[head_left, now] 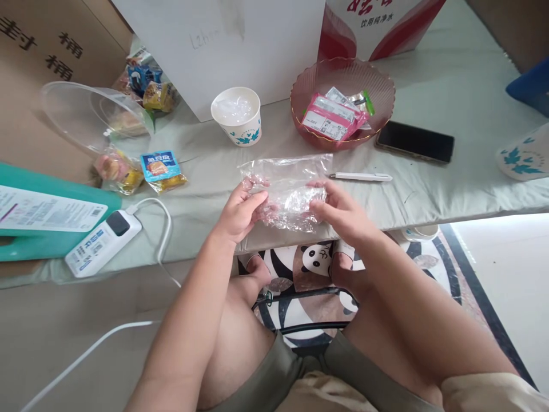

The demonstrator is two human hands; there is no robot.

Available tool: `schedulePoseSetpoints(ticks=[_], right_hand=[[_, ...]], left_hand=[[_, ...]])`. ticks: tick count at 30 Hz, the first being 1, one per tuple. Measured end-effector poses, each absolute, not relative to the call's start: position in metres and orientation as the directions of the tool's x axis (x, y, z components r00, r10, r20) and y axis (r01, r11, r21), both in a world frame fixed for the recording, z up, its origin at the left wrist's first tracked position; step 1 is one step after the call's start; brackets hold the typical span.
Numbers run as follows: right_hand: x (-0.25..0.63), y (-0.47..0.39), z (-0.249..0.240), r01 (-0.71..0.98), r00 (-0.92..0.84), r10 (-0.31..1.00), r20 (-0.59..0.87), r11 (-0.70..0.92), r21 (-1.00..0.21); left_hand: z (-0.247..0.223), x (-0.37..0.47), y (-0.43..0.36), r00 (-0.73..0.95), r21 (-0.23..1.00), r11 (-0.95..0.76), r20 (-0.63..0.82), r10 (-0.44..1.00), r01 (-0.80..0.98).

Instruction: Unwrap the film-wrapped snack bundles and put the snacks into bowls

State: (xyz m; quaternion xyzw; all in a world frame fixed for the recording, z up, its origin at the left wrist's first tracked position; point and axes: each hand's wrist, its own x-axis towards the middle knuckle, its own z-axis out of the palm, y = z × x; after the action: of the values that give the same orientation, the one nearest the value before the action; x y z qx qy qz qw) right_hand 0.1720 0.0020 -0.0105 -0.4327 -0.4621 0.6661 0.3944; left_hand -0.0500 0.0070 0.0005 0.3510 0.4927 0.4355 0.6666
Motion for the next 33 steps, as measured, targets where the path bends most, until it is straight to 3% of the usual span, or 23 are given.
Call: schedulePoseSetpoints(ticks=[5,12,15,17,19,21,23,24,26,29,33], right_hand=[[0.167,0.002,-0.011,-0.145,-0.283,0.922,-0.263,-0.312,-0.939],[0.172,0.007,-0.009,-0.310,-0.240,0.951,-0.193,-0.264,-0.913],[0.175,0.007,-0.009,-0.239,-0.199,0.961,-0.192,-0.237,-0.942],[0.176,0.006,-0.010,-0.118,-0.118,0.970,-0.211,-0.225,-0.967],[0.175,0.006,-0.012,-0.032,-0.022,0.973,-0.228,-0.229,-0.973],[0.172,0.006,-0.014,-0.002,0.045,0.972,-0.229,-0.229,-0.973],[0.169,0.005,-0.015,-0.010,0.042,0.976,-0.213,-0.212,-0.977],[0.167,0.004,-0.015,-0.038,0.013,0.979,-0.201,-0.201,-0.979],[0.163,0.001,-0.014,-0.163,-0.085,0.980,-0.179,-0.191,-0.968],[0.160,-0.005,-0.013,-0.334,-0.226,0.962,-0.156,-0.227,-0.915],[0.162,-0.010,-0.012,-0.191,-0.118,0.991,-0.057,-0.079,-0.978]], left_hand=[[-0.001,-0.047,0.008,0.116,0.902,0.391,-0.375,0.920,-0.182],[0.004,-0.053,0.011,0.133,0.894,0.324,-0.297,0.946,-0.310],[-0.001,-0.058,0.017,0.142,0.881,0.372,-0.345,0.928,-0.292],[-0.009,-0.060,0.023,0.047,0.913,0.342,-0.340,0.939,-0.221],[-0.019,-0.060,0.026,-0.206,0.981,0.180,-0.190,0.960,-0.065],[-0.026,-0.056,0.026,-0.421,0.986,-0.037,0.104,0.901,0.164],[-0.030,-0.049,0.020,-0.415,0.929,-0.188,0.316,0.853,0.319],[-0.029,-0.044,0.015,-0.344,0.914,-0.233,0.348,0.872,0.333],[-0.026,-0.032,0.005,-0.144,0.941,-0.218,0.261,0.955,0.258],[-0.018,-0.017,-0.005,0.172,1.000,0.027,-0.025,0.985,-0.009],[-0.007,-0.009,-0.006,0.218,0.962,0.202,-0.160,0.963,-0.184]])
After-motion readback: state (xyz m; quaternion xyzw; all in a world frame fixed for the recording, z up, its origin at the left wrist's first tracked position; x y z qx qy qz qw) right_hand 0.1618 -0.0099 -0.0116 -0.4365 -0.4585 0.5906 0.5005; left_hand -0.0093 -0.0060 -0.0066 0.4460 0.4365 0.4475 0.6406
